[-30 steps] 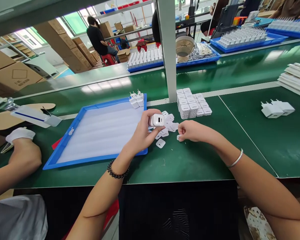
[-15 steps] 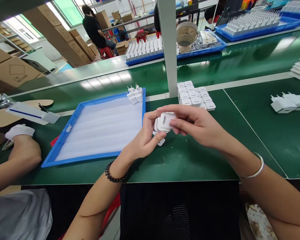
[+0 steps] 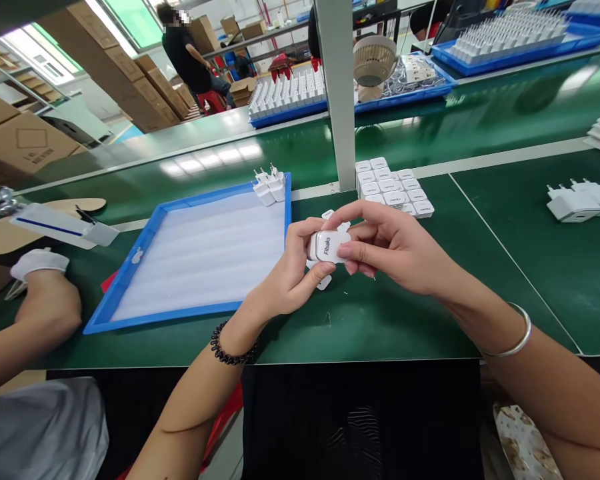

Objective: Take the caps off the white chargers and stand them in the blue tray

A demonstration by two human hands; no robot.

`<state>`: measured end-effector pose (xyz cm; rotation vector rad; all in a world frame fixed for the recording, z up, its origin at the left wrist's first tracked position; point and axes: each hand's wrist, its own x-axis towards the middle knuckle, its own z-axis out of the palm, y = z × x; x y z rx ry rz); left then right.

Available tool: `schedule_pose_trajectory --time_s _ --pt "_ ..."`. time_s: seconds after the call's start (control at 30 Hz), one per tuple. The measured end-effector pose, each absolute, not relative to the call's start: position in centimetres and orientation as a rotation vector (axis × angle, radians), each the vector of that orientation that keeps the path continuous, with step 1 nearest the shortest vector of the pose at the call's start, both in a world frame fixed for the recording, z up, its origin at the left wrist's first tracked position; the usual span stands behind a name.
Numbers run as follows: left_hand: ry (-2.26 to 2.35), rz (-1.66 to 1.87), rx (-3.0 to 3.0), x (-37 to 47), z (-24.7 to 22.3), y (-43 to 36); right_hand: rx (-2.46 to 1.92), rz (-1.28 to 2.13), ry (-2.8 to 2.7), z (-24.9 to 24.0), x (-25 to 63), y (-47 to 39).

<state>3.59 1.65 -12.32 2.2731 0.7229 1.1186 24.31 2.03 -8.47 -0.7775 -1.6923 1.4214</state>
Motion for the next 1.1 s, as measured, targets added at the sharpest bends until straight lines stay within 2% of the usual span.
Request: schedule_pose_trajectory --time_s 0.67,1.1 --pt "0.630 1.069 2.275 3.87 -12.52 1.94 -0.855 1.221 -1.827 -8.49 24.41 1.74" --pt "0.645 1.116 2.394 3.68 -12.85 2.13 -0.899 1.471 -1.636 -8.44 24.11 1.78"
